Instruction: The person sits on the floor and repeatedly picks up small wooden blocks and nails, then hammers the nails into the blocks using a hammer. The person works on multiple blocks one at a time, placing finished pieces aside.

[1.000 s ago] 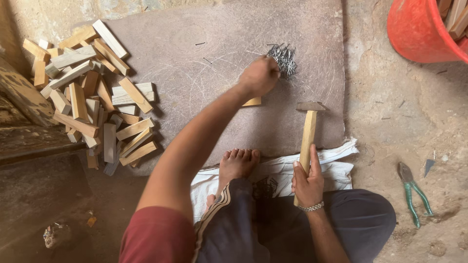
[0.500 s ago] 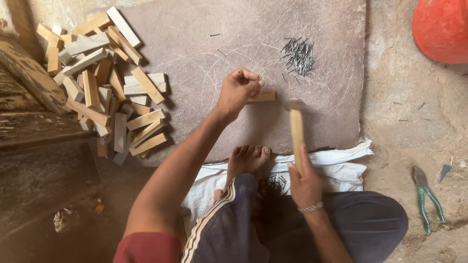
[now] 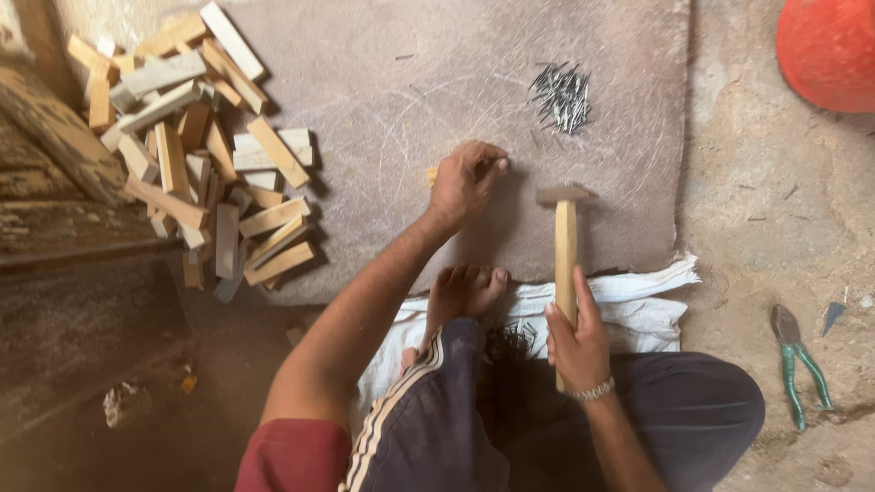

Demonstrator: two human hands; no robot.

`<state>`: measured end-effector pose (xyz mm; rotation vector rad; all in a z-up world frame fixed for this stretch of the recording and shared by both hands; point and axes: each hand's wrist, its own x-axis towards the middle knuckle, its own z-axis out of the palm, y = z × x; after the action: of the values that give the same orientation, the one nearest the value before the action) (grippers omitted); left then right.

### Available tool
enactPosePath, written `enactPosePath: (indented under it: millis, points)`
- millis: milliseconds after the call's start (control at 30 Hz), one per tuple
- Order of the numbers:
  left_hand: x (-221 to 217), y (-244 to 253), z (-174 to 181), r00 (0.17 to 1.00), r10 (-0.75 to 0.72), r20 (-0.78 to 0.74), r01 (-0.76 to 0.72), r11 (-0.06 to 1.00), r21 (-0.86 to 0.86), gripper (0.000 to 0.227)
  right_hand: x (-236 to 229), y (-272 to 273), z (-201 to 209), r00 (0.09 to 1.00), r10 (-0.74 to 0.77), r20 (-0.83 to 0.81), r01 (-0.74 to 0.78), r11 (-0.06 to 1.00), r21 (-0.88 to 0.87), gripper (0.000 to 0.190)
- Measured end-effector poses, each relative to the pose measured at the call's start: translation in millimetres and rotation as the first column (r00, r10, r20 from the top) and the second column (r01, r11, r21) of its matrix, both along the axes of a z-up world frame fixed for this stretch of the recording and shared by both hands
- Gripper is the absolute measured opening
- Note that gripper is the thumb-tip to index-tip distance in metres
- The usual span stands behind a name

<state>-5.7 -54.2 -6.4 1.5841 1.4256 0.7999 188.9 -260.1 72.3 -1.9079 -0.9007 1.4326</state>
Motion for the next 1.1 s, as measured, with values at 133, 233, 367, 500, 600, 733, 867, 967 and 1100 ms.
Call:
enactPosePath:
  millis: [133,233,367,500,600,733,867,967,1100]
  points:
    - [3.3,9.0,-19.4,1.000,0.004,-0.028,-0.003,0.999,0.044,0.016,1.8,-5.7,-3.2,0.995,-0.048,-0.082,0.049,0.999,0.016,0.078]
    - [3.8,5.8,-27.8,0.996,0.002,-0.084,-0.001,1.000,0.013,0.018,1.8,-8.7,-6.2,0.990,-0.066,-0.123,0.068,0.998,0.010,0.079]
    - [5.7,6.8,-29.0,0.986,-0.014,-0.167,0.034,0.992,0.122,0.018,3.9,-6.4,-6.6,0.992,-0.062,-0.106,0.062,0.998,-0.003,0.079]
    - [2.5,4.7,-31.6,0.980,-0.032,-0.197,0.064,0.986,0.156,0.018,3.0,-7.9,-9.1,0.991,-0.058,-0.124,0.062,0.998,0.025,0.079]
    - [2.1,3.7,-33.4,0.977,-0.027,-0.211,0.073,0.975,0.209,0.017,4.2,-9.1,-12.3,0.990,-0.060,-0.125,0.064,0.998,0.022,0.079]
    - [3.8,1.3,-30.0,0.982,-0.028,-0.189,0.065,0.979,0.193,0.015,3.1,-8.6,-13.3,0.995,-0.037,-0.090,0.040,0.999,0.032,0.078]
    - [5.9,-5.6,-22.4,0.981,0.033,-0.192,0.026,0.954,0.297,0.012,-3.9,-3.0,-1.3,0.999,-0.025,0.028,0.025,1.000,0.006,0.078]
    - [3.3,-7.4,-19.1,0.984,0.064,-0.169,0.005,0.926,0.378,0.021,0.9,10.3,16.1,0.993,0.088,0.072,-0.079,0.989,-0.128,0.079]
    - [2.0,-8.0,-25.0,0.998,0.036,-0.049,-0.024,0.971,0.239,0.067,1.4,24.8,28.9,0.787,0.158,0.596,-0.532,0.664,0.525,0.057]
